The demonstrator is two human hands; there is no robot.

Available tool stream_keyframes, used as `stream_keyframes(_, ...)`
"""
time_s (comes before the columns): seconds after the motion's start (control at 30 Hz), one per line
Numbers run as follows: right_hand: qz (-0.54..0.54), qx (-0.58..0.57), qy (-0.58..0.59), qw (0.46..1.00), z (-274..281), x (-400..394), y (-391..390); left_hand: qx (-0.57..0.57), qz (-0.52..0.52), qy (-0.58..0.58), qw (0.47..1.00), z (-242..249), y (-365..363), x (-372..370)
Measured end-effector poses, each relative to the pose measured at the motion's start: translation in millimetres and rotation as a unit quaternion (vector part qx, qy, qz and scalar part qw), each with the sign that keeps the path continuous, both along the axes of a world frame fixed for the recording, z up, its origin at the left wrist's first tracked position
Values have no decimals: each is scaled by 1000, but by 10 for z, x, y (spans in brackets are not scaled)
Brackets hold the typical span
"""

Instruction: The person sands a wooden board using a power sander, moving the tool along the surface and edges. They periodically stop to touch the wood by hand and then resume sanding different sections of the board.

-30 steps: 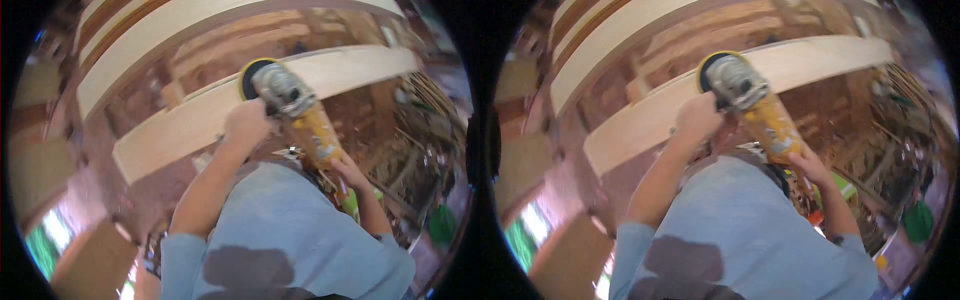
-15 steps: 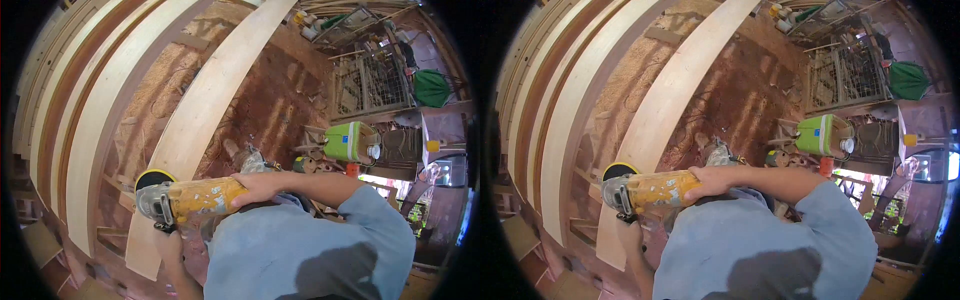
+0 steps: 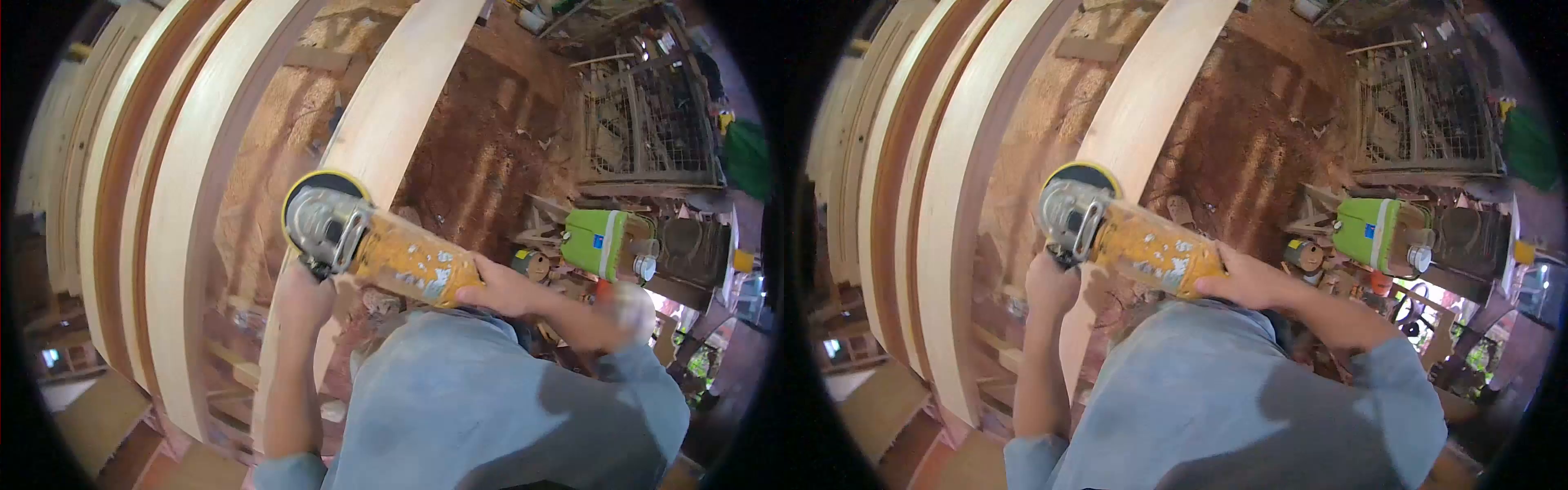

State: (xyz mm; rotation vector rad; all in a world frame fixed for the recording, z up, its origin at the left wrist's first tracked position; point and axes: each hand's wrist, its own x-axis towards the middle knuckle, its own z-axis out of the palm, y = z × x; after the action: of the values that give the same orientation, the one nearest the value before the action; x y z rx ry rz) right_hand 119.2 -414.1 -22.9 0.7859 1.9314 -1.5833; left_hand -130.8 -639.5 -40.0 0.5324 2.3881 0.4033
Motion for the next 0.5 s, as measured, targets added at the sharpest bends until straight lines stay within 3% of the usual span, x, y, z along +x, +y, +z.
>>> stream_keyframes(0.1,-114,-70,4,991,-28,-110,431,10,-60,68,996,-90,881,-404)
stream_keyframes(0.17,-197,-104,90,971,-181,-163,753,5,-117,107,987,-143,1443,-666)
stream_keyframes(0.2,-182,-55,73,979,-286,-184,954,9,-131,101,986,-81,1746,-754)
stream_keyframes(0.3,-229,-66,47,970,-119,-413,1449,69,-182,110,975,-173,2569,-1077)
stream_keyframes(0.37,-251,-75,68,963,-133,-511,1793,12,-224,130,966,-112,3207,-1230)
stream_keyframes(0.5,-283,-56,91,953,-213,-701,2514,64,-292,143,944,-353,4249,-1664)
